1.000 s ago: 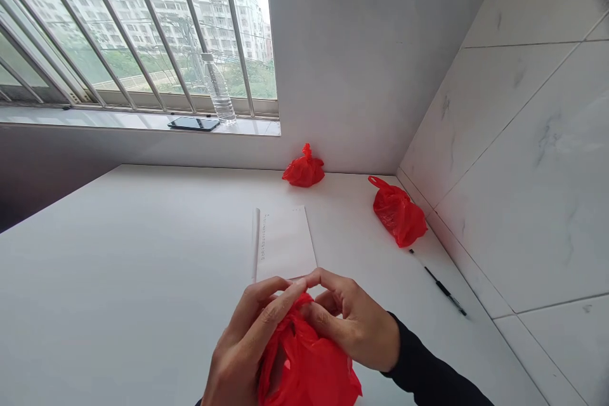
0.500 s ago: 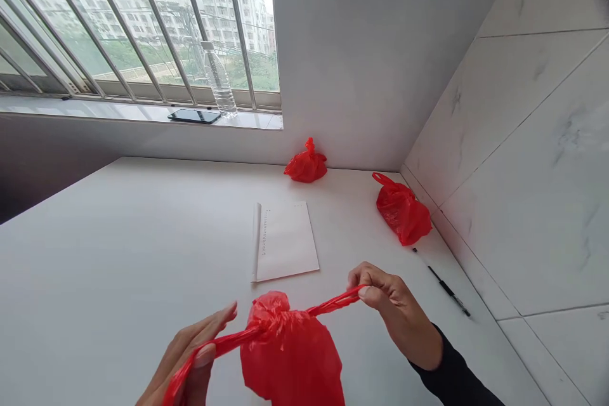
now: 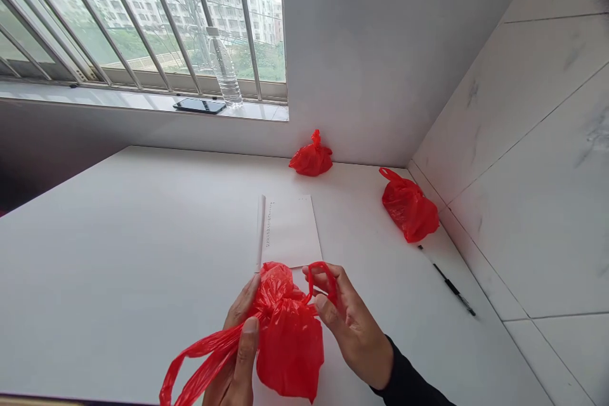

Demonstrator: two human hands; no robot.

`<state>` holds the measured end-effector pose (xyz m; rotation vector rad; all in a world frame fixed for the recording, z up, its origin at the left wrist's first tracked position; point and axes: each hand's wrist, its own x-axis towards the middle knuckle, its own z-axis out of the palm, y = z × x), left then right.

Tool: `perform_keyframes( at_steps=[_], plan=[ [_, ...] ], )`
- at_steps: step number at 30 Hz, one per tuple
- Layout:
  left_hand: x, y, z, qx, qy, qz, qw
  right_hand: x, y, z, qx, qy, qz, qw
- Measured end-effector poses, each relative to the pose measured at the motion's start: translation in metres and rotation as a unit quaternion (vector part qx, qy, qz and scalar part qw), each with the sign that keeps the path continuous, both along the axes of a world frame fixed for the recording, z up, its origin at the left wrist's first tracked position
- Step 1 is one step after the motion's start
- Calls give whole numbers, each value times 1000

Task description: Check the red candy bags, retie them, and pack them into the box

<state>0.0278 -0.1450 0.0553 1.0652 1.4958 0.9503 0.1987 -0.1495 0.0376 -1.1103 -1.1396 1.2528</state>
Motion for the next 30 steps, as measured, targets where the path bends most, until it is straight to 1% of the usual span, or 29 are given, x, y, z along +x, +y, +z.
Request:
perform_keyframes(
  at_steps=[1,3,4,6,8,9,11,13,15,19,21,22,23,24,26,27,28,30],
  plan=[
    [2,0,-6,0,4,-3,1000,-8,0,-5,6,-6,12,1000],
    [6,-2,-26,9,-1,-4,1000,-23,-2,-18,6,-43,24,999],
    [6,-3,-38,18,-3,-2,1000,-31,-4,-26,2,-71,17,997],
    [6,-7,-64,48,2,-3,999,-47,-8,-43,-4,-133,-23,991],
    [4,-11,-86,89,22,-12,996,-59,-12,-59,11,-184,-58,981],
    [2,-13,-94,107,32,-18,994,-63,-13,-66,21,-203,-65,977],
    [1,-15,-102,130,48,-30,990,-66,-15,-76,34,-234,-68,969],
    [0,-14,-104,147,70,-37,986,-67,-15,-81,44,-258,-67,963],
    [-1,-10,-103,182,110,-48,976,-66,-15,-84,56,-279,-77,956],
    [-2,-2,-109,263,206,-80,939,-65,-13,-89,64,-302,-87,947],
    [-3,-3,-112,261,222,-93,935,-63,-14,-91,57,-293,-79,951],
    [-2,-5,-113,243,215,-93,941,-62,-15,-90,51,-281,-73,956],
    [-1,-7,-112,215,199,-85,952,-59,-17,-90,41,-263,-66,961],
    [0,-11,-109,185,179,-64,964,-56,-20,-89,29,-244,-61,967],
    [1,-18,-101,137,140,6,981,-49,-28,-88,-6,-212,-60,975],
    [2,-22,-96,129,129,42,982,-45,-31,-90,-27,-208,-70,975],
    [2,-24,-91,126,117,65,983,-42,-34,-92,-54,-211,-84,972],
    [0,-30,-82,90,93,83,988,-37,-38,-101,-89,-226,-102,965]
  ],
)
